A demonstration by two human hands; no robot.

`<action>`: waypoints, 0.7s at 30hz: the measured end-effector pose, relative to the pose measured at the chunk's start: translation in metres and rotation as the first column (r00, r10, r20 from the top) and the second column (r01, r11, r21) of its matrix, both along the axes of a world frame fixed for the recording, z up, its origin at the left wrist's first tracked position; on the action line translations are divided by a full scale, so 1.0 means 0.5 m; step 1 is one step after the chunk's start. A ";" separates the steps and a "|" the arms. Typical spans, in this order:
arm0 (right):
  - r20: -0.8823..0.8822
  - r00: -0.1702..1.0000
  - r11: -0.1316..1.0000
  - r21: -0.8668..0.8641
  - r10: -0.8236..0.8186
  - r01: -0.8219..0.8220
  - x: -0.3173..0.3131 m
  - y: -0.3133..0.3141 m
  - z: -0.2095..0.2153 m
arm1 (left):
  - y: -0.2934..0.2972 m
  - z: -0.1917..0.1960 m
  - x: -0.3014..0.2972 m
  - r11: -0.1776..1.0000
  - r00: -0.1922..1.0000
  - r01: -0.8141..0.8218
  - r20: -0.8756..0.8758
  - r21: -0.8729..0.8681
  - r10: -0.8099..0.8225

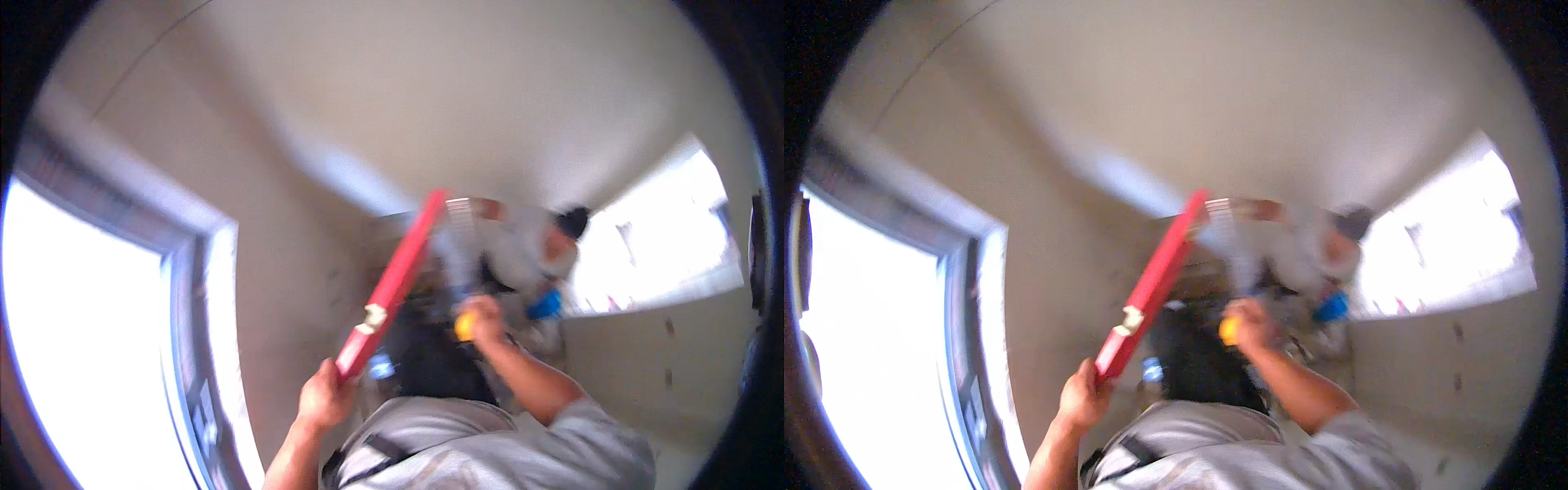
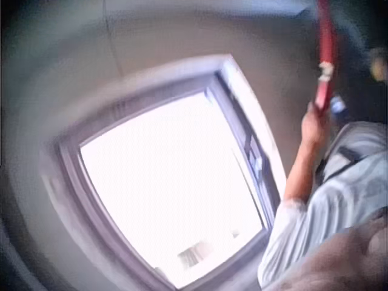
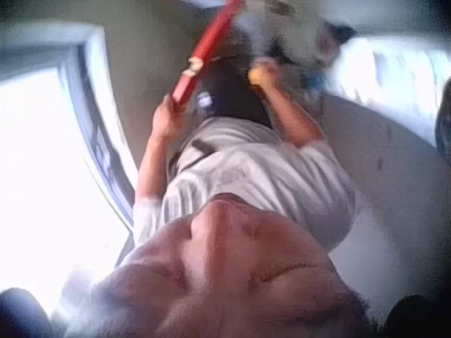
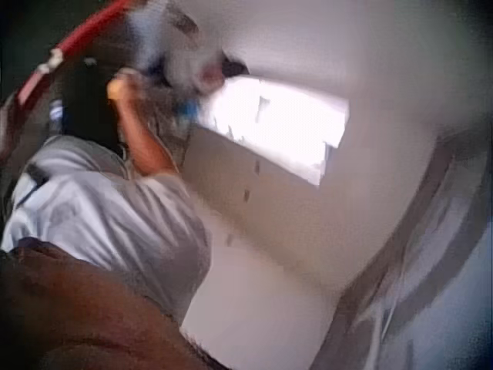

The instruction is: The person installs a window frame by measuring the opening with a tape measure, checking alignment with a spirit level, and securing the frame using a hammer and chisel. The person also uses a caulking gun to apply sealant around the frame.

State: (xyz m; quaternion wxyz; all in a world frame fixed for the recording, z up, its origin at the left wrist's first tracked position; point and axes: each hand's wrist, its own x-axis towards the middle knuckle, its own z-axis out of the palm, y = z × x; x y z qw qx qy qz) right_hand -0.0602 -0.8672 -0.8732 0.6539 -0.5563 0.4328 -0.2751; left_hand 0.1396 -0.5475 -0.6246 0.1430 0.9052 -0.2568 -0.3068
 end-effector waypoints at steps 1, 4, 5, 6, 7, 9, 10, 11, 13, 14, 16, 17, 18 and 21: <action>0.017 0.999 0.998 -0.046 0.050 -0.049 0.014 -0.013 0.011 | 0.063 0.032 -0.006 0.996 1.000 -0.023 0.016 -0.085 0.025; 0.189 0.982 0.994 0.100 0.013 -0.033 0.091 0.002 0.050 | 0.239 0.137 -0.008 0.966 0.984 -0.114 0.108 -0.232 0.142; 0.145 0.988 0.994 0.091 0.051 -0.064 0.108 0.020 0.059 | 0.286 0.215 -0.023 0.971 0.969 -0.195 0.126 -0.139 0.212; 0.096 0.993 0.994 0.078 0.073 -0.080 0.126 0.022 0.060 | 0.351 0.217 -0.040 0.929 0.938 -0.277 0.139 -0.247 0.317; 0.094 0.984 0.984 0.073 0.153 -0.161 0.141 0.042 0.056 | 0.413 0.231 -0.067 0.902 0.897 -0.348 0.188 -0.256 0.400; 0.075 0.951 0.951 0.058 0.301 -0.305 0.185 0.076 0.046 | 0.521 0.259 -0.106 0.838 0.804 -0.457 0.265 -0.299 0.533; 0.093 0.935 0.933 0.077 0.343 -0.351 0.208 0.094 0.046 | 0.567 0.275 -0.113 0.811 0.761 -0.484 0.298 -0.330 0.576; 0.111 0.917 0.914 0.096 0.384 -0.395 0.227 0.119 0.057 | 0.612 0.289 -0.122 0.796 0.715 -0.524 0.352 -0.303 0.604; 0.112 0.895 0.888 0.124 0.431 -0.443 0.258 0.154 0.060 | 0.677 0.309 -0.137 0.726 0.620 -0.637 0.386 -0.261 0.683; 0.118 0.872 0.866 0.114 0.475 -0.487 0.264 0.166 0.061 | 0.711 0.305 -0.145 0.664 0.567 -0.703 0.364 -0.254 0.739; 0.130 0.828 0.825 0.095 0.545 -0.557 0.281 0.192 0.051 | 0.773 0.291 -0.135 0.616 0.535 -0.732 0.314 -0.291 0.784; 0.138 0.807 0.799 0.119 0.575 -0.589 0.290 0.207 0.048 | 0.812 0.279 -0.134 0.653 0.545 -0.714 0.385 -0.254 0.745; 0.109 0.797 0.790 0.108 0.594 -0.604 0.294 0.226 0.048 | 0.851 0.259 -0.130 0.689 0.557 -0.691 0.449 -0.217 0.699; 0.095 0.745 0.742 0.077 0.660 -0.666 0.309 0.271 0.061 | 0.870 0.266 -0.080 0.639 0.551 -0.744 0.362 -0.195 0.752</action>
